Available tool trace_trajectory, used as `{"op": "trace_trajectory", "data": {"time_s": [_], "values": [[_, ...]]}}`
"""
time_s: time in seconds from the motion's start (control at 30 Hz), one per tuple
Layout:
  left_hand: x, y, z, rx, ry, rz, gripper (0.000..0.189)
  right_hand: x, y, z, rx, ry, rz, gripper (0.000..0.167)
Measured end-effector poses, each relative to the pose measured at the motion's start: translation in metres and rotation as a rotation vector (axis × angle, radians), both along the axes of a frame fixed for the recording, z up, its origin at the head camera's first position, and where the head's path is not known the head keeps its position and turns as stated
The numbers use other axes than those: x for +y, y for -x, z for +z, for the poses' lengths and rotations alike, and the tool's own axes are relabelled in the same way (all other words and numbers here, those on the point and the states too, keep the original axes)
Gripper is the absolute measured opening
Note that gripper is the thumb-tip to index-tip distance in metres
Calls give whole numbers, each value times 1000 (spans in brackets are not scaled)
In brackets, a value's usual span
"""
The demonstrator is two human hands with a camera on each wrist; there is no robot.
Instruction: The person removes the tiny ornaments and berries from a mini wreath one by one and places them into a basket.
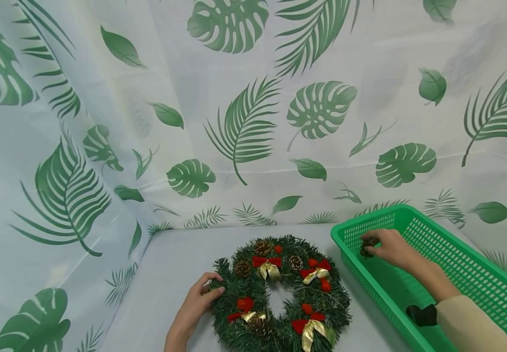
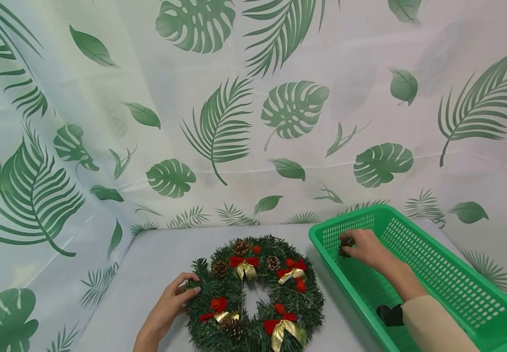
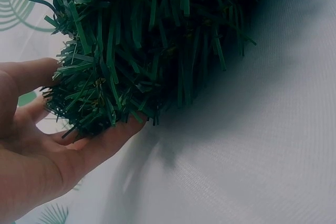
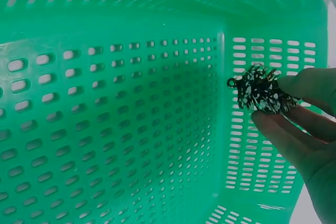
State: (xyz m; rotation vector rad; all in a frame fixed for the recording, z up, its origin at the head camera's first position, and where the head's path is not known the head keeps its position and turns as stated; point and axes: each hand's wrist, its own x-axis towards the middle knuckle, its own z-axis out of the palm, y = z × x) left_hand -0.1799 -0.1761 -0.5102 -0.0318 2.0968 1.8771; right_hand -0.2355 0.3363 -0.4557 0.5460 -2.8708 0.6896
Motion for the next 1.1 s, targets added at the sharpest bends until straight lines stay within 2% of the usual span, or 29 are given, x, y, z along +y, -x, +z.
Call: {"op": "trace_trajectory", "data": {"time_s": [0.57, 0.87, 1.1], "values": [[0, 0, -2, 6, 8, 13, 38, 4, 11, -11, -28, -37, 29, 25], [1, 0, -5, 1, 6, 21, 39, 3, 13, -13, -73, -34, 34, 25], [1, 0, -2, 2, 4, 12, 37, 1, 17, -11, -71, -59, 32, 25]]}}
